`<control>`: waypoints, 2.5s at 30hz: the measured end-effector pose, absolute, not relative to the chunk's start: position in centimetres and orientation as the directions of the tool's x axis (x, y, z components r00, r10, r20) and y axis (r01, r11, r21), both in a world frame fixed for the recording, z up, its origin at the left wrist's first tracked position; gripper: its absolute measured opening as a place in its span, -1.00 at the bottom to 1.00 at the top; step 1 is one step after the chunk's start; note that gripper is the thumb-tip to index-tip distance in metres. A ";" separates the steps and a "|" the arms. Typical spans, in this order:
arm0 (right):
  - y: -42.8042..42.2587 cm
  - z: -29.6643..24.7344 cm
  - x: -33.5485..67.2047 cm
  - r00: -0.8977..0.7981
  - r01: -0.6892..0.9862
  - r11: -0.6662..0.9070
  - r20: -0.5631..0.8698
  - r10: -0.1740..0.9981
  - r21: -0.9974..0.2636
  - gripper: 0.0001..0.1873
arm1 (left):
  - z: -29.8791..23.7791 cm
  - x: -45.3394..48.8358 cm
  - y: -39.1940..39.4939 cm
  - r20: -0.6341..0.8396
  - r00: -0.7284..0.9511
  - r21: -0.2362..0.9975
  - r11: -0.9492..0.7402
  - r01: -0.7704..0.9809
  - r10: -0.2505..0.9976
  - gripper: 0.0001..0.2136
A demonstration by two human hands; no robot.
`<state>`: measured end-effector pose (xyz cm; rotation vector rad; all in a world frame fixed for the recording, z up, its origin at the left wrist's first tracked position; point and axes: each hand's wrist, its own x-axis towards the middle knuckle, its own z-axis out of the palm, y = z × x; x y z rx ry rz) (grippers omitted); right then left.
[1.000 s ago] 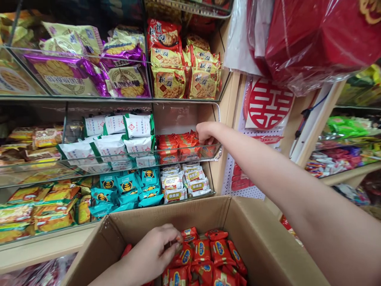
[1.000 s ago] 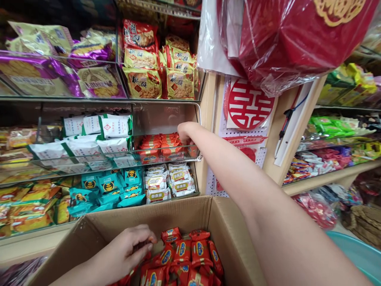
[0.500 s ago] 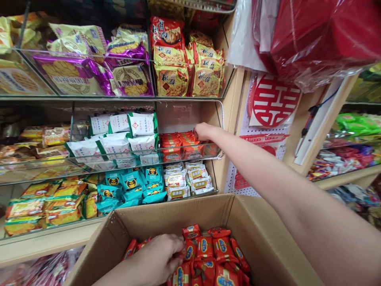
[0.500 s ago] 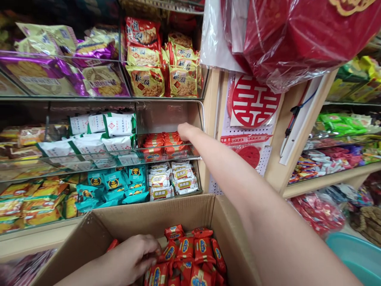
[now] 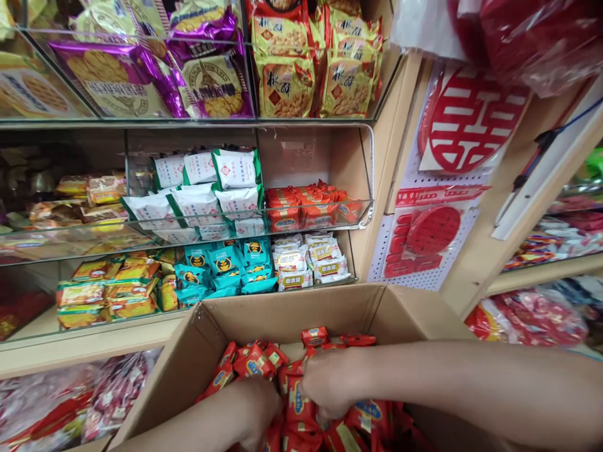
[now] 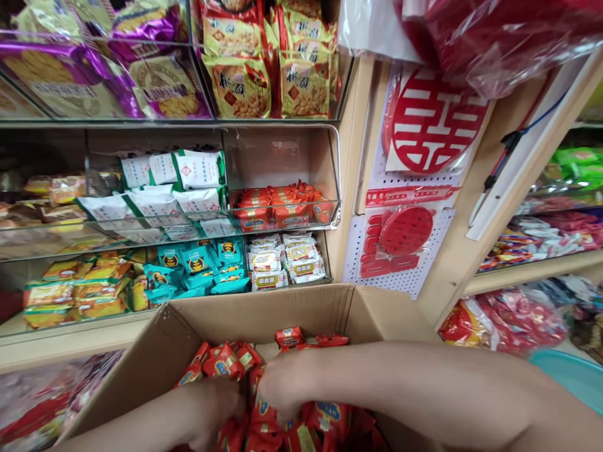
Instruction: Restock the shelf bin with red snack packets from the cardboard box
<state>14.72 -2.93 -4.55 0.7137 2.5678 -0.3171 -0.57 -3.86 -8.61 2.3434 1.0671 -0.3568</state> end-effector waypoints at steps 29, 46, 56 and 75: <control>-0.1 -1.9 18.0 -0.575 0.145 0.128 0.021 0.818 -0.981 -0.78 | -1.7 -0.3 -1.2 0.037 0.350 0.996 -0.064 0.066 0.936 -0.67; -0.4 0.9 19.7 -0.538 0.347 0.582 0.352 0.766 -0.736 -0.44 | -1.9 0.0 -1.2 0.166 0.371 0.985 -0.168 -0.027 0.914 -0.62; 4.8 14.9 23.9 -0.162 0.912 0.392 0.768 0.620 -0.124 -0.69 | -2.3 -0.2 -0.7 0.251 0.281 0.929 -0.312 0.199 0.926 -0.72; 12.4 16.3 22.1 -0.058 0.981 0.002 0.280 0.958 0.194 -0.47 | -3.3 0.4 -1.9 0.251 0.459 0.795 -0.452 0.405 0.852 -0.74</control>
